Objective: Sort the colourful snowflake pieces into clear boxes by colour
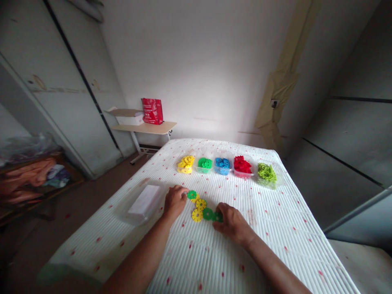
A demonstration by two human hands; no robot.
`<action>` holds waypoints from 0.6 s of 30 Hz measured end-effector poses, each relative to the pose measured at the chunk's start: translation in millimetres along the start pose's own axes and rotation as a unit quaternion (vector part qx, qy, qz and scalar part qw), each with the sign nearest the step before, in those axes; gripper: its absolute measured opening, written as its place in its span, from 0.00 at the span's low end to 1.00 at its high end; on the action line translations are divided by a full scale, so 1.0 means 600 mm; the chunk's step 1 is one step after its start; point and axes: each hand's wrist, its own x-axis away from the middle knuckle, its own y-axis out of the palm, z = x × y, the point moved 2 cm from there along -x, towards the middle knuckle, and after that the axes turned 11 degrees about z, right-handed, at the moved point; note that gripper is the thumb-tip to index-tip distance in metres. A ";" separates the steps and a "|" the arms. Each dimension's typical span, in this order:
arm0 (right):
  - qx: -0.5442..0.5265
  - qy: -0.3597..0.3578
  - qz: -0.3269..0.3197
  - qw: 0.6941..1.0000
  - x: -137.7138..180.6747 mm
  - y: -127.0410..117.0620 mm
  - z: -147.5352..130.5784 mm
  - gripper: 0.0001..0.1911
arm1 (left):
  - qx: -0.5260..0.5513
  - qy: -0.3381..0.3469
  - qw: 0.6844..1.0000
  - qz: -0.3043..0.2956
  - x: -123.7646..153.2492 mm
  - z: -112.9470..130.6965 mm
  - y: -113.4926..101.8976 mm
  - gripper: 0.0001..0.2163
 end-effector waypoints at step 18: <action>0.116 -0.031 -0.022 0.992 -0.038 0.039 -0.012 0.09 | 0.002 0.009 1.000 0.010 0.001 -0.001 0.000 0.11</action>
